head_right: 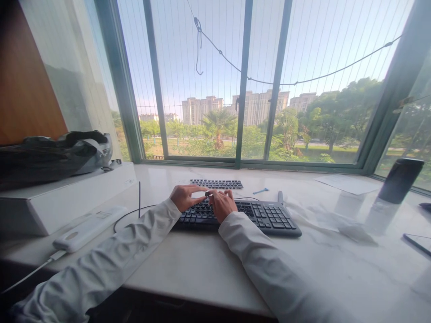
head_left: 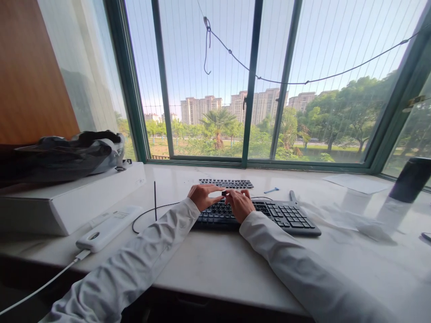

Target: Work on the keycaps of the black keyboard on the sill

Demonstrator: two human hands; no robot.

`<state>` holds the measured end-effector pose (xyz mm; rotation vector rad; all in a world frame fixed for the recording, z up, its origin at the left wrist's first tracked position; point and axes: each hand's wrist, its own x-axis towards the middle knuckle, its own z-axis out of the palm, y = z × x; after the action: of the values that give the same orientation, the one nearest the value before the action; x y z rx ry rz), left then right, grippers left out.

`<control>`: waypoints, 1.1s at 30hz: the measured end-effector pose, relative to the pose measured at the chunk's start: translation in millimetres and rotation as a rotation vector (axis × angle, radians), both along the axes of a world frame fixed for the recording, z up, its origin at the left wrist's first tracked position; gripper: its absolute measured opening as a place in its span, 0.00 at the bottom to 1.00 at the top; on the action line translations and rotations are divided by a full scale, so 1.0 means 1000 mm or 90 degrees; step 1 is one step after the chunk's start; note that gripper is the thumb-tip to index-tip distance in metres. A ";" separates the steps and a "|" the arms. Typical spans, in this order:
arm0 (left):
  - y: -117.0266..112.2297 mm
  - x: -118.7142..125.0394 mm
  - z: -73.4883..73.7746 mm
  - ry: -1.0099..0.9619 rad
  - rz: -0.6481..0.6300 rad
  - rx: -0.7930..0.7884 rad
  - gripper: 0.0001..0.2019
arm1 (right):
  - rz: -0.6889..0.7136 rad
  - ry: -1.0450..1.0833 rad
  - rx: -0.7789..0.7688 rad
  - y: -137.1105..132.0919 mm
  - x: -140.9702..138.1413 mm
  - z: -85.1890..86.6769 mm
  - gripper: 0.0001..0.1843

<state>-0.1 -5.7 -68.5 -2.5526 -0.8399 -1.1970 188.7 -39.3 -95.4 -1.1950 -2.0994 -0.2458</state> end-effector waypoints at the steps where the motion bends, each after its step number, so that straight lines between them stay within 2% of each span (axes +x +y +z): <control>1: 0.000 0.001 0.000 -0.005 -0.010 0.004 0.13 | -0.001 0.003 0.004 0.000 0.001 0.000 0.10; 6: -0.002 0.002 -0.001 -0.036 -0.042 0.002 0.12 | -0.036 -0.001 0.029 -0.001 0.001 0.001 0.10; 11: -0.002 0.001 0.001 -0.038 -0.017 -0.050 0.13 | -0.057 -0.017 0.020 -0.004 0.002 0.005 0.12; 14: 0.001 -0.004 0.007 -0.005 -0.017 -0.131 0.15 | -0.091 -0.049 0.003 -0.004 0.003 0.006 0.13; 16: 0.003 -0.009 0.012 0.030 -0.046 -0.204 0.15 | -0.109 -0.074 0.001 -0.004 0.003 0.005 0.14; 21: 0.013 -0.021 0.019 0.093 -0.124 -0.364 0.12 | -0.074 -0.104 0.008 -0.007 0.000 0.004 0.14; 29: 0.024 -0.024 0.007 0.140 -0.185 -0.522 0.12 | -0.041 -0.101 -0.006 -0.009 -0.003 0.003 0.12; 33: 0.026 -0.025 0.004 0.131 -0.200 -0.563 0.14 | -0.041 -0.099 -0.013 -0.009 -0.003 0.003 0.11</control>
<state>-24.9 20.6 -65.0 -3.5411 -1.1282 -0.6656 185.6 -48.1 -92.8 -1.2931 -2.2029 -0.3570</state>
